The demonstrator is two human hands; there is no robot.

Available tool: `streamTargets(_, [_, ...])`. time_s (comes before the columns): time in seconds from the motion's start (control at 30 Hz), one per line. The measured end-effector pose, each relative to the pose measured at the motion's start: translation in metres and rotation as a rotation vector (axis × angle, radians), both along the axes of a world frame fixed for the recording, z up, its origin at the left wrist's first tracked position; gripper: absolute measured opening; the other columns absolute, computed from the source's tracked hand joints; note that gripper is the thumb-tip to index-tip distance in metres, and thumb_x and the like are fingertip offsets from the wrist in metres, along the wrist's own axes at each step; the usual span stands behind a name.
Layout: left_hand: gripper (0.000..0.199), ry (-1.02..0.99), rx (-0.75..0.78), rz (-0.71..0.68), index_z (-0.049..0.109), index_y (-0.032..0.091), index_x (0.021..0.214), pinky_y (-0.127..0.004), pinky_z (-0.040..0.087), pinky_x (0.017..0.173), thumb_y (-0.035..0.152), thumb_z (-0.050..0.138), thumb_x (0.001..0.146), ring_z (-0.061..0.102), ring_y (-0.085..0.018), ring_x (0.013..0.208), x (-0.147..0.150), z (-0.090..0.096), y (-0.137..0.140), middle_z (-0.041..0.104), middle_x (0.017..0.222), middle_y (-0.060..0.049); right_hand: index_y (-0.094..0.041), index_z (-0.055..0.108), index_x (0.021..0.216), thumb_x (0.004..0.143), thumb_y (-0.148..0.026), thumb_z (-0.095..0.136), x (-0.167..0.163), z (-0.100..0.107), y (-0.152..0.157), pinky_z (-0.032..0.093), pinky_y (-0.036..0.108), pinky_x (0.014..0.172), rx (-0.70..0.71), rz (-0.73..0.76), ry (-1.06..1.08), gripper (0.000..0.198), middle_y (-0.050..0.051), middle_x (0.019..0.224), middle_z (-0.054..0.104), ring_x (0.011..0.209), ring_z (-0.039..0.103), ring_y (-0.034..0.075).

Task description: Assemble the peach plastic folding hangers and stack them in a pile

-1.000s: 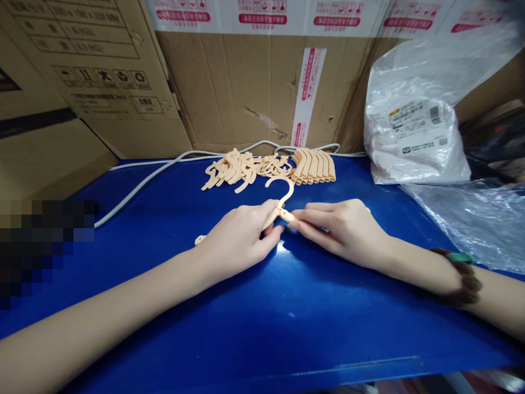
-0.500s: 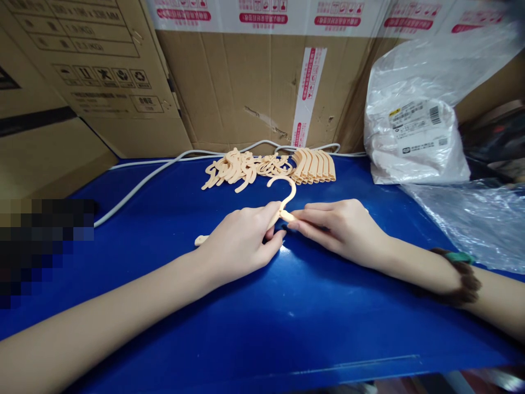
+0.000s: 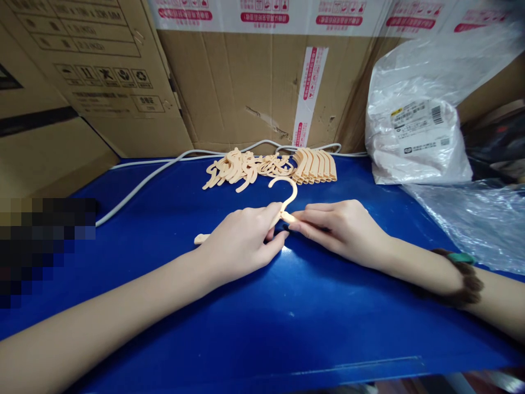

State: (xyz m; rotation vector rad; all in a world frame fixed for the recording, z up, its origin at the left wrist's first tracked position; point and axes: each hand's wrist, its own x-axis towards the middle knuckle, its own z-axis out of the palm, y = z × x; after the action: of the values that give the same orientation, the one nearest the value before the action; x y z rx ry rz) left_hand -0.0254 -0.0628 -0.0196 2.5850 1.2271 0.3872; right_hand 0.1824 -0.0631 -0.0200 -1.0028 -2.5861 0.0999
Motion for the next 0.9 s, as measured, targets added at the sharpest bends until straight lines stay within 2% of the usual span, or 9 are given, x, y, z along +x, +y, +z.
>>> streamTargets(0.13, [0.019,0.069,0.026,-0.021,0.054,0.017,0.101,-0.028,0.034,0.059,0.033,0.048,0.094,0.058,-0.018,0.066,-0.004,0.001,0.005,0.063,0.075,0.000,-0.012,0.070,0.099,0.101,-0.031,0.038,-0.002,-0.002,0.001,0.038,0.024,0.059,-0.019,0.024,-0.015,0.037,0.004,0.076,0.062,0.067,0.060,0.013])
streamTargets(0.27, [0.027,0.104,0.044,-0.076,0.056,0.017,0.099,-0.029,0.038,0.063,0.040,0.042,0.098,0.064,-0.021,0.077,-0.009,0.001,0.010,0.067,0.090,-0.005,-0.012,0.069,0.097,0.100,-0.028,0.041,-0.002,-0.002,0.001,0.038,0.025,0.058,0.003,0.057,-0.008,0.033,0.004,0.078,0.063,0.064,0.059,0.013])
streamTargets(0.6, [0.032,0.112,0.013,-0.086,0.058,0.017,0.106,-0.030,0.044,0.070,0.042,0.038,0.100,0.066,-0.023,0.087,-0.012,0.004,0.012,0.069,0.097,-0.007,-0.013,0.066,0.102,0.101,-0.028,0.037,-0.003,0.000,0.001,0.039,0.028,0.059,0.017,0.086,-0.042,0.032,0.006,0.089,0.067,0.070,0.062,0.016])
streamTargets(0.73, [0.031,0.155,0.037,-0.048,0.058,0.016,0.104,-0.031,0.045,0.070,0.039,0.038,0.100,0.066,-0.024,0.086,-0.011,0.005,0.010,0.070,0.097,-0.008,-0.013,0.062,0.101,0.100,-0.022,0.035,-0.002,-0.001,0.004,0.041,0.028,0.064,-0.003,0.111,-0.031,0.029,0.007,0.091,0.067,0.074,0.062,0.016])
streamTargets(0.8, [0.032,0.176,0.061,-0.013,0.058,0.016,0.108,-0.032,0.045,0.070,0.039,0.038,0.100,0.067,-0.025,0.087,-0.010,0.006,0.008,0.070,0.098,-0.008,-0.013,0.062,0.096,0.098,-0.019,0.036,-0.001,0.000,0.007,0.041,0.028,0.064,0.028,0.126,-0.022,0.027,0.006,0.086,0.066,0.073,0.060,0.016])
streamTargets(0.9, [0.033,0.185,0.093,0.027,0.057,0.017,0.113,-0.033,0.045,0.070,0.040,0.037,0.100,0.068,-0.026,0.088,-0.010,0.007,0.006,0.071,0.099,-0.009,-0.014,0.063,0.089,0.098,-0.022,0.039,-0.001,0.002,0.009,0.041,0.030,0.065,0.147,0.087,-0.011,0.027,0.006,0.080,0.063,0.073,0.055,0.018])
